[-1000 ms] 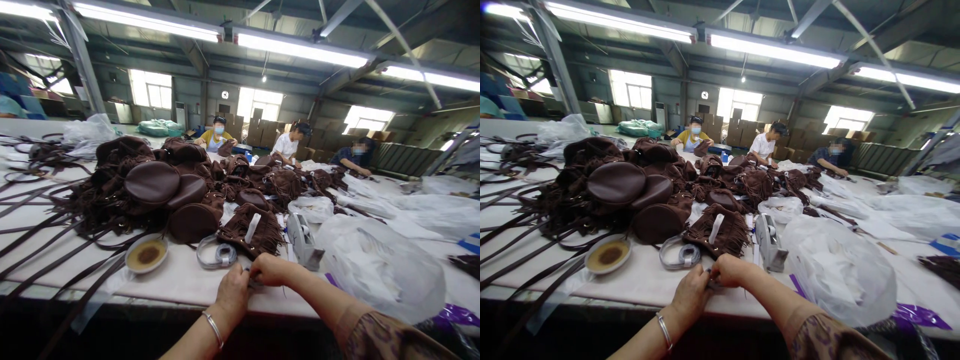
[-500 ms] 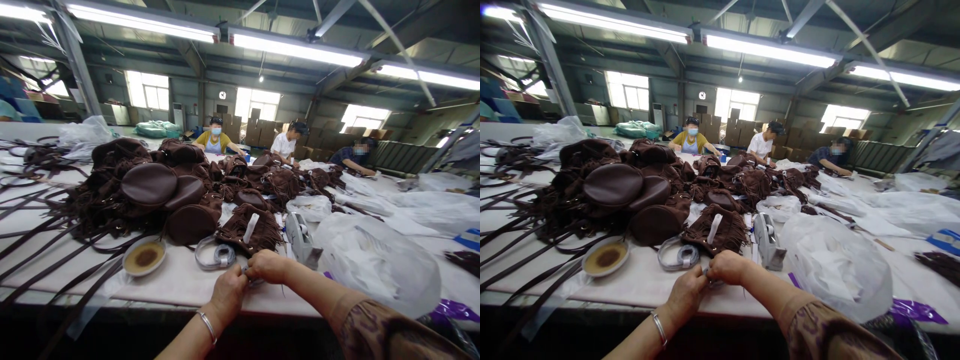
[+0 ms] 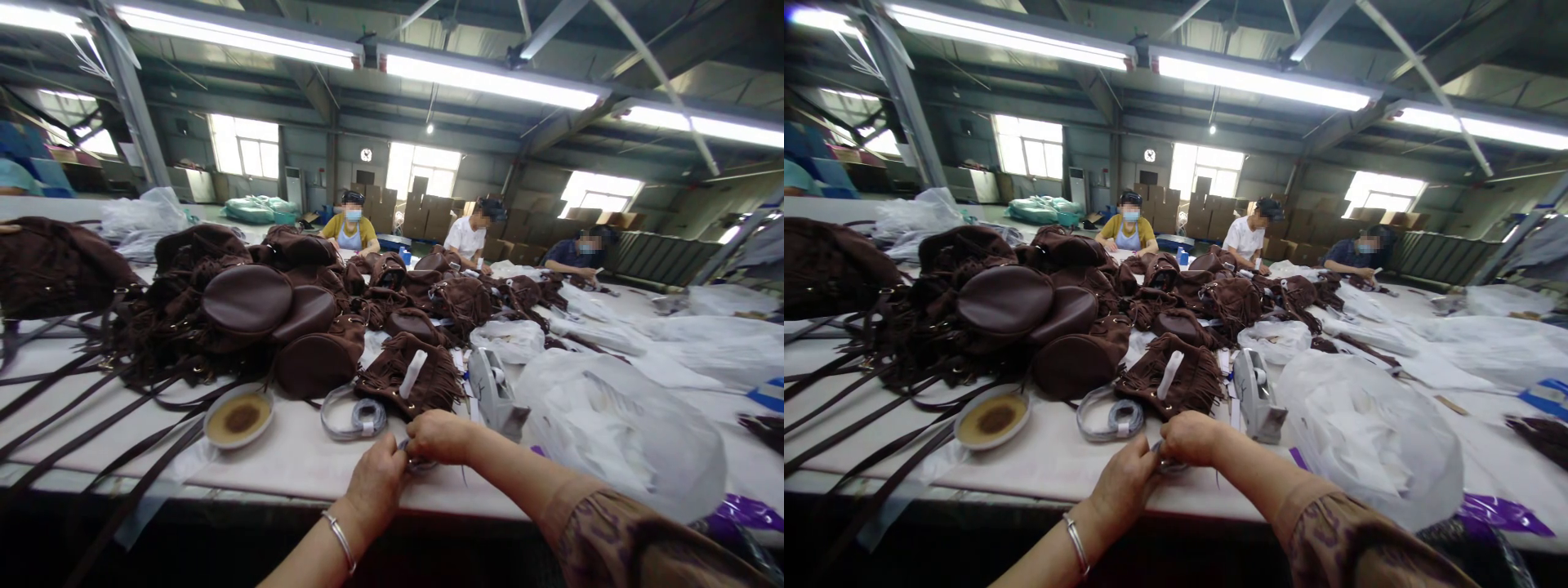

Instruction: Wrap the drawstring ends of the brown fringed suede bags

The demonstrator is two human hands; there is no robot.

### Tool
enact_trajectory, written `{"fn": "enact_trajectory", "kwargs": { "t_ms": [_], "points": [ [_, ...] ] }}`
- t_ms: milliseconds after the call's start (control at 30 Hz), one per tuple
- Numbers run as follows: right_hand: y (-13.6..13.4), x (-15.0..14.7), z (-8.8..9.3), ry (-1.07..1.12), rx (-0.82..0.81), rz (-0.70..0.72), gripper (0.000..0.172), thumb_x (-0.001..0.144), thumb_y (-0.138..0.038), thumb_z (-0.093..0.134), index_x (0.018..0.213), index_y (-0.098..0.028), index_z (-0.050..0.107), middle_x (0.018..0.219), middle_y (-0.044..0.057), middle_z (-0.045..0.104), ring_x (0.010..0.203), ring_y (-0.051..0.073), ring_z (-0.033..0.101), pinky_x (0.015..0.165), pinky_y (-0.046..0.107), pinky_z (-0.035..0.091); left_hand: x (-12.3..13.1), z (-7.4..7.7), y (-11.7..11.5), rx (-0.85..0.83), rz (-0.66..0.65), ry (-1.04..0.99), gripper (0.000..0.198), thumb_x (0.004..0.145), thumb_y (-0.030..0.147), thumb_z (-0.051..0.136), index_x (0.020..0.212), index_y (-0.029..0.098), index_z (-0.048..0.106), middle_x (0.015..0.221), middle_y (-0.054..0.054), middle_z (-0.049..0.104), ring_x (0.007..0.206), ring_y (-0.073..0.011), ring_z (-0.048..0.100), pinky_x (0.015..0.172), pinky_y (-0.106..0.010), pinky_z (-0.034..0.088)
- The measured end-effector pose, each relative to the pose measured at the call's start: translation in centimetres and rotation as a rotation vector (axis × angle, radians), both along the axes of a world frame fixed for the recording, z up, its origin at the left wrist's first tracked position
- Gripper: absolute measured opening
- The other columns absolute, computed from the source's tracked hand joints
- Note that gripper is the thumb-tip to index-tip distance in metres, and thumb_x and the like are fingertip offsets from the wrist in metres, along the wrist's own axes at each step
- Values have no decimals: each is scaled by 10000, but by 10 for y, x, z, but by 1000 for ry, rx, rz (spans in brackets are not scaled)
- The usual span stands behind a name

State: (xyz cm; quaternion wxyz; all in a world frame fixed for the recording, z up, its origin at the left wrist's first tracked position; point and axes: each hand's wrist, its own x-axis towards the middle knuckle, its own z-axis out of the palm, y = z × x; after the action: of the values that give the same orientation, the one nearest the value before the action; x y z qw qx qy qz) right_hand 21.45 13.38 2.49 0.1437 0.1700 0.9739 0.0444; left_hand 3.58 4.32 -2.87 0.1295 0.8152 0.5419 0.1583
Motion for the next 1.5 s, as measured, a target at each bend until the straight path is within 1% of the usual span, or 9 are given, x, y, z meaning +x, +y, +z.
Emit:
{"fn": "enact_trajectory", "kwargs": {
  "t_ms": [100,167,267,367,600,833,1033,1300,1500],
  "points": [
    [-1,1,-1,6,6,-41,150,911,-215,583,907,-207,733,854,50,712,797,196,649,613,261,398,-4,5,-5,47,-37,-89,226,872,225,548,1054,206,682,1019,-97,615,915,-219,592,810,-317,466],
    [-3,3,-1,7,6,-78,154,906,-228,582,914,-212,735,860,54,722,810,201,660,626,262,407,-6,12,-6,29,-52,-116,198,865,289,571,1003,215,692,982,-81,623,878,-206,602,785,-301,465],
    [-6,3,2,0,0,-151,164,895,-264,590,909,-214,746,868,63,739,807,209,678,640,264,426,-1,24,-1,-95,23,-75,372,940,479,471,874,220,730,910,-69,661,812,-189,639,737,-289,462],
    [-9,1,3,-2,4,-198,175,884,-252,585,913,-219,755,884,70,752,812,223,695,637,271,444,9,30,11,-177,117,6,480,964,486,393,820,206,755,863,-95,715,797,-216,677,706,-307,470],
    [-13,1,3,-7,7,-290,216,869,-177,565,944,-184,768,932,98,767,819,242,709,657,281,488,26,32,33,-226,121,86,249,818,314,558,837,206,782,863,-131,765,827,-283,717,671,-333,498],
    [-8,5,7,-40,-77,-239,248,860,-162,600,1045,-194,763,937,76,772,817,199,686,714,261,502,29,33,29,-179,113,123,336,906,354,469,963,225,775,961,-128,744,891,-283,710,759,-368,524],
    [-10,-5,2,-53,-58,-322,218,842,-307,656,901,-155,801,848,107,776,742,220,688,687,274,518,29,31,20,-140,87,124,329,922,366,463,960,207,749,960,-114,727,900,-263,700,781,-348,523],
    [-22,-1,-7,21,-19,-397,283,872,-232,551,971,-103,782,935,172,763,844,294,716,757,343,539,32,27,16,-128,117,147,311,879,333,482,969,175,734,955,-142,731,898,-292,707,768,-377,535],
    [-20,16,-3,60,-102,-317,239,826,-202,636,1034,-218,752,959,68,755,890,230,695,763,271,507,34,31,20,-129,61,171,289,887,311,487,941,193,745,927,-122,730,859,-277,709,737,-364,531]
  ]
}}
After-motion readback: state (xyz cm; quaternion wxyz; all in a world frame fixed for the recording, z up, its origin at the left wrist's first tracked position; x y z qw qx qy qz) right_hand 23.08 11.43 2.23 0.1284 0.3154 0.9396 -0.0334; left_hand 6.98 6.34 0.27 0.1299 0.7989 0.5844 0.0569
